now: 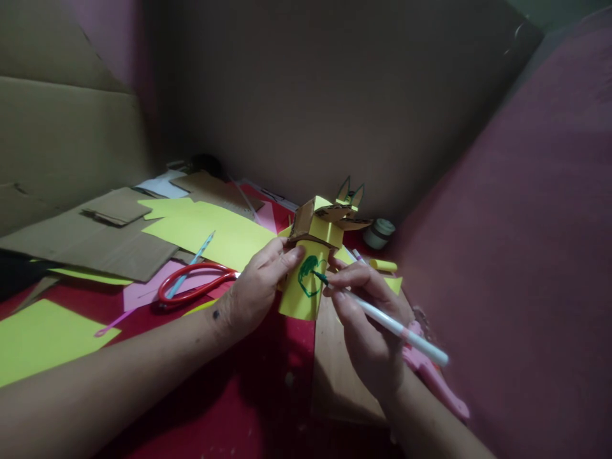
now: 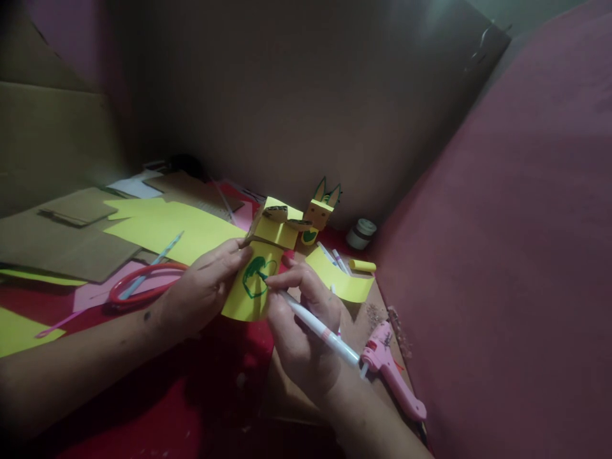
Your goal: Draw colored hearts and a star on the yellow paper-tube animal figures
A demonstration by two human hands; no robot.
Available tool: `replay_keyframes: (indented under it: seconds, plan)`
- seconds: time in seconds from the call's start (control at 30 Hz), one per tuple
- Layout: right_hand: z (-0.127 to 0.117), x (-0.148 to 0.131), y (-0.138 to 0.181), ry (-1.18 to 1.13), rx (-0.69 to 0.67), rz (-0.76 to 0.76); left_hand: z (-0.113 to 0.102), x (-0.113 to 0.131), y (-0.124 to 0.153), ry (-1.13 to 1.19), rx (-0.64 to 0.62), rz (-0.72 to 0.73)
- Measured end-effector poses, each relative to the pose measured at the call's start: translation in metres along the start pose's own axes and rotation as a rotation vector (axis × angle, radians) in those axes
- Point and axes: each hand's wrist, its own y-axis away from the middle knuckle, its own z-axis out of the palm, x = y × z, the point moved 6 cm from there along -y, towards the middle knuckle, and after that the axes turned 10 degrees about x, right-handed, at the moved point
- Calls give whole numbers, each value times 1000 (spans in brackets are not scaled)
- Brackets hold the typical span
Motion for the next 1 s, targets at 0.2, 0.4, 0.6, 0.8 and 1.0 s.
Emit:
replay_keyframes:
  seconds: [0.2, 0.4, 0.6, 0.8, 1.0]
  plan:
    - [-1, 4, 0, -5, 38, 37, 0, 0, 0, -3, 7, -10]
    - [2, -3, 0, -21, -10, 3, 0, 3, -1, -35, 26, 8]
    - [0, 2, 0, -41, 40, 40, -1, 7, 1, -96, 79, 38]
    - [-1, 3, 2, -17, 3, 49, 0, 6, 2, -71, 60, 9]
    - [-2, 5, 2, -60, 31, 54, -2, 9, 0, -116, 70, 69]
